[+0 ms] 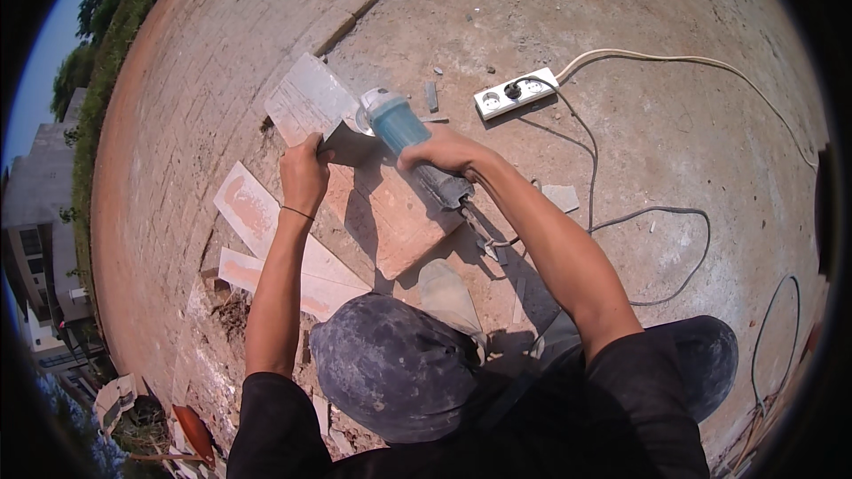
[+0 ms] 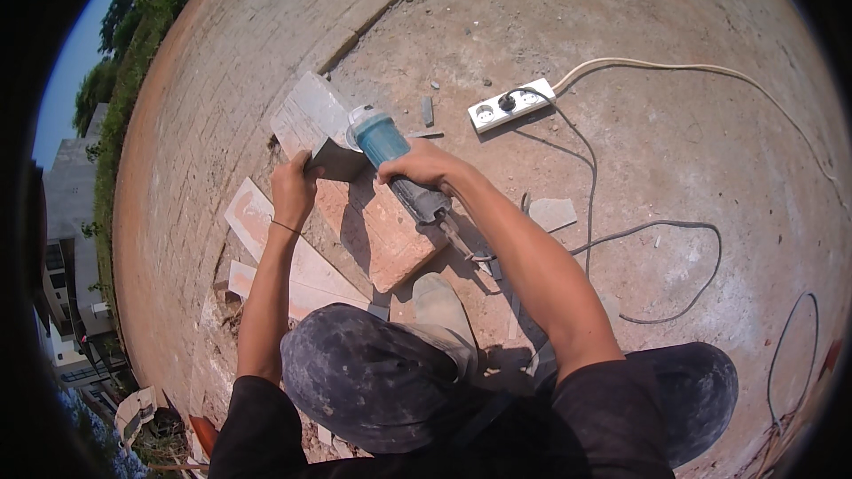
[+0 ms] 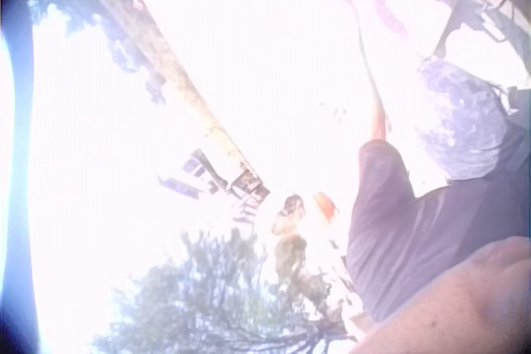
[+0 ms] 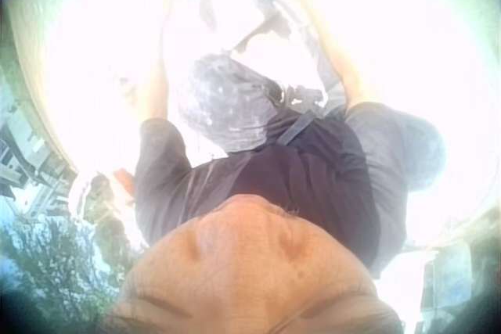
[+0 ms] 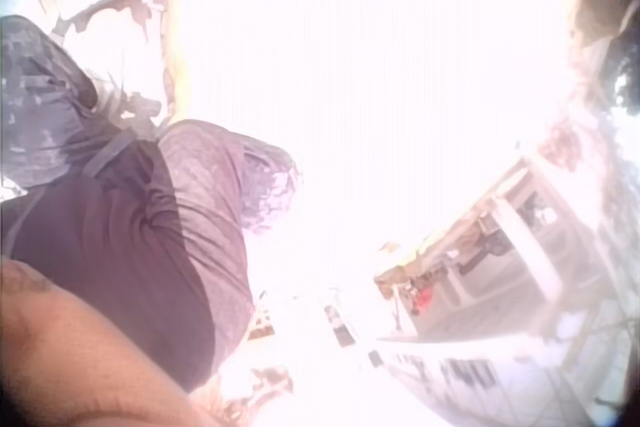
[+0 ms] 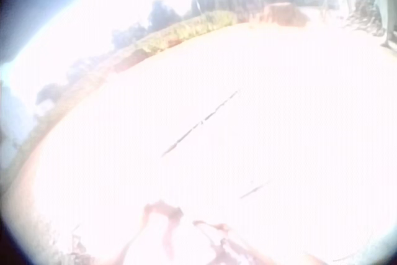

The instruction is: The person uses an angle grinder to cut a piece of gray tile while holding it on a wooden board.

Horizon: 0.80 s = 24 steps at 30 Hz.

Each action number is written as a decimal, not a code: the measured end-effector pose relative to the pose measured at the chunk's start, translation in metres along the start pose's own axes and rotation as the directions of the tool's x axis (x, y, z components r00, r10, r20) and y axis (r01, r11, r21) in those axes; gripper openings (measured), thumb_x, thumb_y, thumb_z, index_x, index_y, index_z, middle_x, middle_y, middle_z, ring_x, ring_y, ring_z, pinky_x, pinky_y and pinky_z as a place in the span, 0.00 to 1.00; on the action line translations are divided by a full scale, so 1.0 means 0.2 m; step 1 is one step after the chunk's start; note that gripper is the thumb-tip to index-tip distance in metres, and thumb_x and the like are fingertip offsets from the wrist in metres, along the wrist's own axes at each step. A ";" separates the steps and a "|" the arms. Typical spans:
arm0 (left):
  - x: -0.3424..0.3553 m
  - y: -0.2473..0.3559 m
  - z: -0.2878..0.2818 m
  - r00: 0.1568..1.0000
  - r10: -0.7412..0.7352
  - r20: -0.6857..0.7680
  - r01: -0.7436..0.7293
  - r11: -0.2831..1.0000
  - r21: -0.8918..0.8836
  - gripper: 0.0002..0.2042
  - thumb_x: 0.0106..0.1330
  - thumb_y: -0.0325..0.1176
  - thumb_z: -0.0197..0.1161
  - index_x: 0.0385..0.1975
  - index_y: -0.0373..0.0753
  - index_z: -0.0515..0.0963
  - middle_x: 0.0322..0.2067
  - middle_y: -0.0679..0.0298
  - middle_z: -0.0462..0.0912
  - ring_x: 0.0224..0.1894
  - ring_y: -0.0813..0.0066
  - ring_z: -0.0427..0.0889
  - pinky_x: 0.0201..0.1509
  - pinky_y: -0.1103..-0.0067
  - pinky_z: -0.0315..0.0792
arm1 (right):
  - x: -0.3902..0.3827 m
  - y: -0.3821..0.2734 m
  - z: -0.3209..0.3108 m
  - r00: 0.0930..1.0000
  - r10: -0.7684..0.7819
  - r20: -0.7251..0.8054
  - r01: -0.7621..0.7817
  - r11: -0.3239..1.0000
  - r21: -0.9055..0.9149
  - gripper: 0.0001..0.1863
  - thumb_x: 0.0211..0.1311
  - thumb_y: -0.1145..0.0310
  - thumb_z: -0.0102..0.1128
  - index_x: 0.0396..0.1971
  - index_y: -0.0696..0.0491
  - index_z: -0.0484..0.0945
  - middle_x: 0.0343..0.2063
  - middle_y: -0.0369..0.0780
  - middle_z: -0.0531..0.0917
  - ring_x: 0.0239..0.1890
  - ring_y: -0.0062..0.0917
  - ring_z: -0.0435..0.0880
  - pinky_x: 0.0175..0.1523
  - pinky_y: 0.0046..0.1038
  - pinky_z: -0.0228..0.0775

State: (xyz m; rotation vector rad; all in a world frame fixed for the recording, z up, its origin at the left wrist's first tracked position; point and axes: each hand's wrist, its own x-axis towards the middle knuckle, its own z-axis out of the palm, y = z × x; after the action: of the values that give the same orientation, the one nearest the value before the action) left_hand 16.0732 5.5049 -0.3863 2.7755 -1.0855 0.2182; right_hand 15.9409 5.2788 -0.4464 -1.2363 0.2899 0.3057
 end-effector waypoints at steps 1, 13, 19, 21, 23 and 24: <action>0.00 0.00 0.00 1.000 -0.005 0.002 0.005 1.000 -0.001 0.12 0.54 0.29 0.69 0.37 0.36 0.81 0.24 0.47 0.80 0.29 0.47 0.82 0.32 0.63 0.73 | 0.00 0.00 0.00 1.000 0.006 0.002 -0.006 1.000 0.000 0.26 0.37 0.63 0.72 0.39 0.61 0.76 0.32 0.43 0.81 0.30 0.26 0.80 0.36 0.27 0.73; 0.00 0.02 0.00 0.999 0.027 -0.042 -0.028 0.999 -0.039 0.09 0.54 0.28 0.68 0.34 0.37 0.79 0.25 0.48 0.81 0.30 0.47 0.82 0.33 0.62 0.73 | 0.03 0.03 -0.04 0.999 0.040 -0.001 -0.040 0.997 -0.060 0.26 0.39 0.62 0.71 0.38 0.61 0.77 0.32 0.44 0.82 0.29 0.27 0.80 0.35 0.27 0.72; 0.00 0.02 0.00 1.000 -0.005 -0.005 0.005 1.000 -0.013 0.07 0.54 0.27 0.67 0.32 0.37 0.78 0.25 0.49 0.81 0.31 0.46 0.81 0.33 0.61 0.73 | 0.02 0.03 -0.05 0.997 0.076 -0.018 -0.077 0.995 -0.058 0.23 0.39 0.63 0.71 0.37 0.60 0.78 0.32 0.43 0.82 0.29 0.27 0.80 0.36 0.27 0.72; 0.00 0.03 -0.01 1.000 -0.006 -0.008 0.005 1.000 -0.024 0.07 0.54 0.27 0.67 0.32 0.37 0.78 0.25 0.49 0.81 0.31 0.47 0.81 0.33 0.61 0.73 | 0.02 0.03 -0.06 0.997 0.070 -0.021 -0.071 0.997 -0.042 0.23 0.39 0.64 0.71 0.37 0.60 0.78 0.32 0.43 0.82 0.30 0.27 0.79 0.36 0.27 0.72; -0.01 0.04 0.00 0.999 0.014 -0.039 -0.016 0.999 -0.051 0.07 0.54 0.27 0.67 0.32 0.37 0.78 0.25 0.49 0.81 0.31 0.47 0.81 0.33 0.61 0.73 | 0.01 0.02 -0.05 0.999 0.050 -0.022 -0.051 0.998 -0.046 0.24 0.39 0.64 0.71 0.38 0.60 0.78 0.32 0.43 0.81 0.30 0.27 0.79 0.36 0.28 0.72; -0.01 0.04 -0.01 0.999 0.017 -0.042 -0.018 0.999 -0.037 0.08 0.54 0.27 0.67 0.32 0.37 0.78 0.25 0.49 0.81 0.31 0.47 0.81 0.33 0.61 0.73 | 0.00 0.00 -0.04 0.999 0.040 -0.017 -0.040 0.998 -0.044 0.24 0.39 0.64 0.71 0.38 0.60 0.77 0.32 0.43 0.81 0.30 0.27 0.79 0.36 0.28 0.72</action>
State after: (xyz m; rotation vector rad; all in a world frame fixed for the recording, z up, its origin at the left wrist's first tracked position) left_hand 16.0669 5.5010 -0.3844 2.7165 -1.0931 0.2539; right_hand 15.9401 5.2721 -0.4495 -1.2787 0.3230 0.3387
